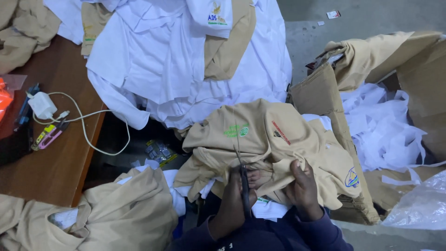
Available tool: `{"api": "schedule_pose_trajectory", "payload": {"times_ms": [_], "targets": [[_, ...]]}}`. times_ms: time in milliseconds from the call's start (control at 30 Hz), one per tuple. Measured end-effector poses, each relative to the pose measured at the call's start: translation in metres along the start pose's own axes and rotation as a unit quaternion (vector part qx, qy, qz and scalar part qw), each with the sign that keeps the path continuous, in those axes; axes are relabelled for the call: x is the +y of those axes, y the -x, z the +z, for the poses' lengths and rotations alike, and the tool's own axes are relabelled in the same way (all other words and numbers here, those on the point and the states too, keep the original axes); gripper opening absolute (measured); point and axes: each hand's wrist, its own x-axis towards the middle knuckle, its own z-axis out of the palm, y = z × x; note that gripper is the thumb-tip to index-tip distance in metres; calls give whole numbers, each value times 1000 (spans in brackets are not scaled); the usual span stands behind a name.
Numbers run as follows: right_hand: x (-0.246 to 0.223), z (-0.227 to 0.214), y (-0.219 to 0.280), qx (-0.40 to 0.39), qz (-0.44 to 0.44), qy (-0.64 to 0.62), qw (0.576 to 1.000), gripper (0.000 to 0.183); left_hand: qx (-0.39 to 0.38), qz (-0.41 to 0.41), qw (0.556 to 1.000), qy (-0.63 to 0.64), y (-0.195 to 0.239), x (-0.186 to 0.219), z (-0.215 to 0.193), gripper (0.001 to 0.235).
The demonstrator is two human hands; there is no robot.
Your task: Using scissors to cut out white fabric patches or labels from tan-colored garments at a workstation.
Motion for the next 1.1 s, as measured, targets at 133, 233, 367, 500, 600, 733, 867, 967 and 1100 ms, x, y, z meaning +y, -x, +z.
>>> {"api": "schedule_pose_trajectory", "payload": {"times_ms": [133, 233, 367, 500, 600, 733, 867, 967, 1100], "targets": [[-12, 24, -1, -59, 13, 106, 993, 56, 31, 50, 994, 95, -8, 15, -2, 59], [-7, 20, -7, -36, 56, 132, 989, 59, 67, 76, 994, 41, -19, 1, 2, 64], [-10, 14, -7, -138, -12, 389, 911, 75, 79, 162, 980, 82, -42, 20, -8, 67], [21, -29, -16, -355, 46, 219, 908, 63, 39, 196, 957, 209, -74, 44, -19, 41], [42, -73, -32, -424, 37, 359, 831, 101, -18, 172, 972, 161, -97, 11, -5, 66], [52, -99, -55, -332, 58, 116, 934, 77, -27, -1, 914, 406, -119, -27, 23, 68], [53, -88, -42, -272, 85, -17, 958, 73, -30, 11, 909, 415, -108, -31, 22, 63], [42, -60, -48, -298, 125, -35, 946, 76, 4, 33, 903, 429, -94, -29, 13, 60], [20, -24, -57, -309, 141, -56, 939, 80, 9, 60, 897, 437, -89, -18, 3, 57]]}}
